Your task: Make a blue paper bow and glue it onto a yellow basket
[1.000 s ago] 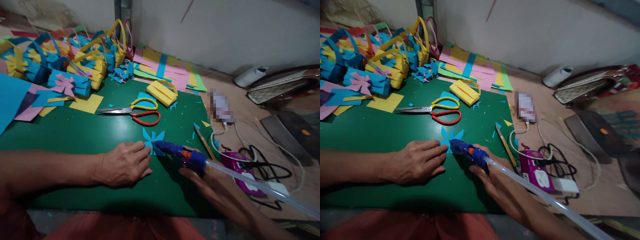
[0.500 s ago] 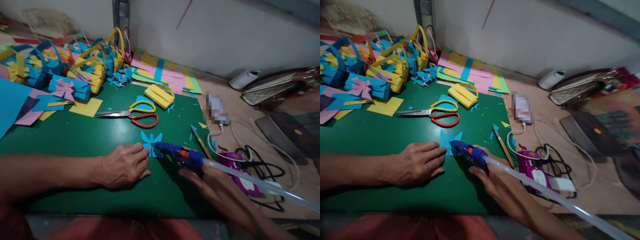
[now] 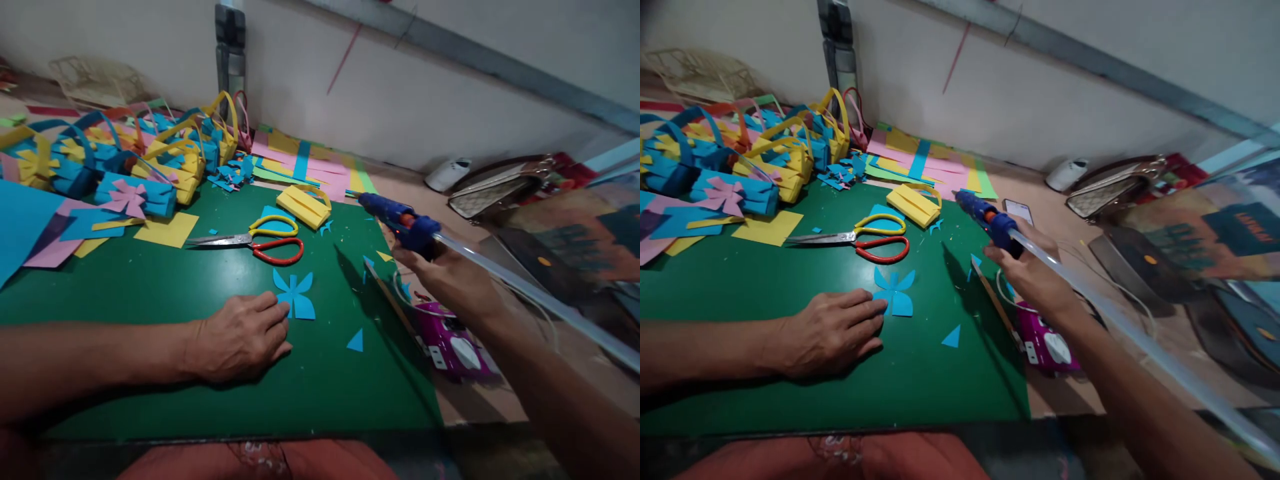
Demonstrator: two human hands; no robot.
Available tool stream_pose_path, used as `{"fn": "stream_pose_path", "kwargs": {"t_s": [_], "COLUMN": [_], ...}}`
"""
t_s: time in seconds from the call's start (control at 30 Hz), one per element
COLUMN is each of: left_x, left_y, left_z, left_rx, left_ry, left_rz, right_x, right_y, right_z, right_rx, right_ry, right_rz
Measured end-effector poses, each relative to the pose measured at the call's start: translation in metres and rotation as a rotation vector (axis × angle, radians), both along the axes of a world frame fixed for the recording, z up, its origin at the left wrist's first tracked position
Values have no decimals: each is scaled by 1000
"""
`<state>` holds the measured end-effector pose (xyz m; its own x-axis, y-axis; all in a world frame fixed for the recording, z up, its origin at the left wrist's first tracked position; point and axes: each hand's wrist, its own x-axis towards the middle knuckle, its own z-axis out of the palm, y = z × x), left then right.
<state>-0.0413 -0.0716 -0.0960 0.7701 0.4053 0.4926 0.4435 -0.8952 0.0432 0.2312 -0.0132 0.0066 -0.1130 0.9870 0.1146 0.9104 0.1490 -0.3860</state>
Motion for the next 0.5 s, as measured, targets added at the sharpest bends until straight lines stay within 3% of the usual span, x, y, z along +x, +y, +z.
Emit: {"fn": "stream_pose_path", "kwargs": {"t_s": [0.1, 0.33, 0.5], "left_x": [1, 1, 1], "left_y": [0, 0, 0], "left_z": [0, 1, 0], "left_rx": [15, 13, 29], "left_ry": [1, -11, -9], "left_rz": [4, -1, -2], "right_x": [8, 26, 31], "right_y": [19, 35, 44], "right_z": [-4, -41, -62], "right_rx": [56, 22, 42], "right_ry": [-79, -239, -480], "right_rz": [99, 151, 207]}}
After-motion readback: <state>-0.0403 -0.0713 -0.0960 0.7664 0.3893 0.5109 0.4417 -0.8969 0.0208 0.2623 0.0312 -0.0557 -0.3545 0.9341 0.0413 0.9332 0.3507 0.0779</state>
